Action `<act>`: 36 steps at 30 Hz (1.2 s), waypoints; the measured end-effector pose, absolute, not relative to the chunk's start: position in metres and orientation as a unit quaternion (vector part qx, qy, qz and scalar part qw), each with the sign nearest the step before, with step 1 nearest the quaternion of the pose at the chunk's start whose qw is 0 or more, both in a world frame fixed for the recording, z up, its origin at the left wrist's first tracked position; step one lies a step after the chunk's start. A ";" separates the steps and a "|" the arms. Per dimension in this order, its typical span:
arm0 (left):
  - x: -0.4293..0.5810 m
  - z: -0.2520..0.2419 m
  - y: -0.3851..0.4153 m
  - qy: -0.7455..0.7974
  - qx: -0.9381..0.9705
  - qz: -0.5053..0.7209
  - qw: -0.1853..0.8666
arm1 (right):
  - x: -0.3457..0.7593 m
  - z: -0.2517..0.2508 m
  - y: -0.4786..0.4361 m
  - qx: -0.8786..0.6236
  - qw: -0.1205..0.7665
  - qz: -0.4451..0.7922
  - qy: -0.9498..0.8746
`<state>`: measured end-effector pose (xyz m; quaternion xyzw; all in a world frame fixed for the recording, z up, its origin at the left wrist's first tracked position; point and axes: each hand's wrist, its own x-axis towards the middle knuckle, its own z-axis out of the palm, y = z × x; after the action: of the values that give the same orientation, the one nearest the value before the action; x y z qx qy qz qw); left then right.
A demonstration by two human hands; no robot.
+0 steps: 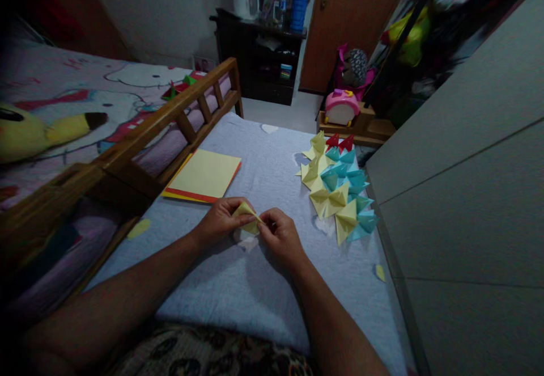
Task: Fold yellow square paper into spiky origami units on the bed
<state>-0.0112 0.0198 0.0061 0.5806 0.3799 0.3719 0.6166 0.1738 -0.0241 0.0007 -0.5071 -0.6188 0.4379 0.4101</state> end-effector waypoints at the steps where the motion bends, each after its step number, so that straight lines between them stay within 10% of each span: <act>1: -0.011 0.007 0.019 0.382 0.583 0.370 0.614 | 0.173 0.000 -0.024 -0.505 0.408 0.441 -0.620; 36: -0.011 0.017 0.022 0.415 0.522 0.463 0.584 | 0.174 0.009 -0.024 -0.511 0.431 0.480 -0.568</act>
<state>-0.0114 0.0217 0.0166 0.5220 0.4151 0.4627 0.5842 0.1741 -0.0238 0.0090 -0.5107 -0.5683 0.4799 0.4312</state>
